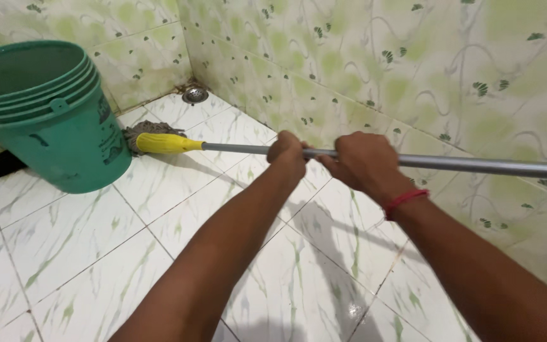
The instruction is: The person uses a mop by hand to clean the tiled floor of a room, repeatedly moving the mop head across the surface and around a green bucket.
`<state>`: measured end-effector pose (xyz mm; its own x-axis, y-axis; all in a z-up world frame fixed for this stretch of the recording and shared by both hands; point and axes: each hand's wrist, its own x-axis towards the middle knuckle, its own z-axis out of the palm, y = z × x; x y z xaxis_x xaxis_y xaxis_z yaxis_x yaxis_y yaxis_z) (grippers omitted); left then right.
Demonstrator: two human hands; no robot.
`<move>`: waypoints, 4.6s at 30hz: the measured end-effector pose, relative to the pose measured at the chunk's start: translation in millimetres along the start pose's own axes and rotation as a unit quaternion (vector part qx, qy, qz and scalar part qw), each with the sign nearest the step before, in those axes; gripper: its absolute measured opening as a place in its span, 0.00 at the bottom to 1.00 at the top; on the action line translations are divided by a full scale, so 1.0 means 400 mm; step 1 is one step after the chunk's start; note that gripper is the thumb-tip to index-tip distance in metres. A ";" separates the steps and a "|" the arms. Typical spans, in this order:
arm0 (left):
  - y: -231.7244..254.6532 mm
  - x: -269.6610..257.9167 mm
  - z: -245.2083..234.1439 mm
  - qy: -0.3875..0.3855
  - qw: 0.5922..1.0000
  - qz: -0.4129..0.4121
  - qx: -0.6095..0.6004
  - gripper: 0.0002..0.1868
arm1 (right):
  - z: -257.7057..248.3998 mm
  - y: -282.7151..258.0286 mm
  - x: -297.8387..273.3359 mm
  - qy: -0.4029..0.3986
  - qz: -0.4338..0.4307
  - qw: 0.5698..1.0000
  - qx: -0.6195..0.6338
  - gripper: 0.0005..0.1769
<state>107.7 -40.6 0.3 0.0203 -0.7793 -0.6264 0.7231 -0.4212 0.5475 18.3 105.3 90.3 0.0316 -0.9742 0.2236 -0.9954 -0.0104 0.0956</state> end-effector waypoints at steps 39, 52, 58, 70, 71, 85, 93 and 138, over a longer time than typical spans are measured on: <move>-0.106 0.345 -0.163 -0.138 0.982 0.005 0.132 0.09 | 0.192 0.083 -0.026 -0.349 0.233 0.769 0.483 0.29; 0.096 0.250 -0.207 -0.013 0.979 0.061 0.192 0.11 | 0.221 -0.164 0.093 -0.267 0.189 0.855 0.402 0.31; 0.028 0.330 -0.174 -0.114 0.985 0.108 0.072 0.06 | 0.228 -0.080 0.102 -0.214 0.177 0.871 0.405 0.31; 0.003 0.293 -0.097 -0.244 0.959 0.129 0.064 0.03 | 0.148 -0.076 0.017 -0.111 0.231 0.917 0.307 0.30; 0.011 0.300 -0.087 -0.266 0.953 0.132 0.054 0.03 | 0.148 -0.072 0.024 -0.091 0.217 0.920 0.313 0.28; -0.021 0.453 -0.123 -0.239 0.968 0.030 0.069 0.11 | 0.278 -0.069 0.095 -0.157 0.204 0.761 0.596 0.15; -0.103 0.283 -0.066 -0.099 0.983 0.092 0.127 0.10 | 0.196 -0.023 0.000 -0.040 0.066 0.950 0.303 0.16; -0.141 0.343 -0.059 -0.120 0.983 0.047 0.129 0.33 | 0.162 0.045 -0.060 -0.096 0.053 0.984 0.138 0.25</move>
<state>85.8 -112.8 -129.7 -0.1083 -0.8941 -0.4345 0.5258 -0.4224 0.7383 -6.4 113.8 23.7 -0.0658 -0.9974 0.0287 -0.9799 0.0592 -0.1906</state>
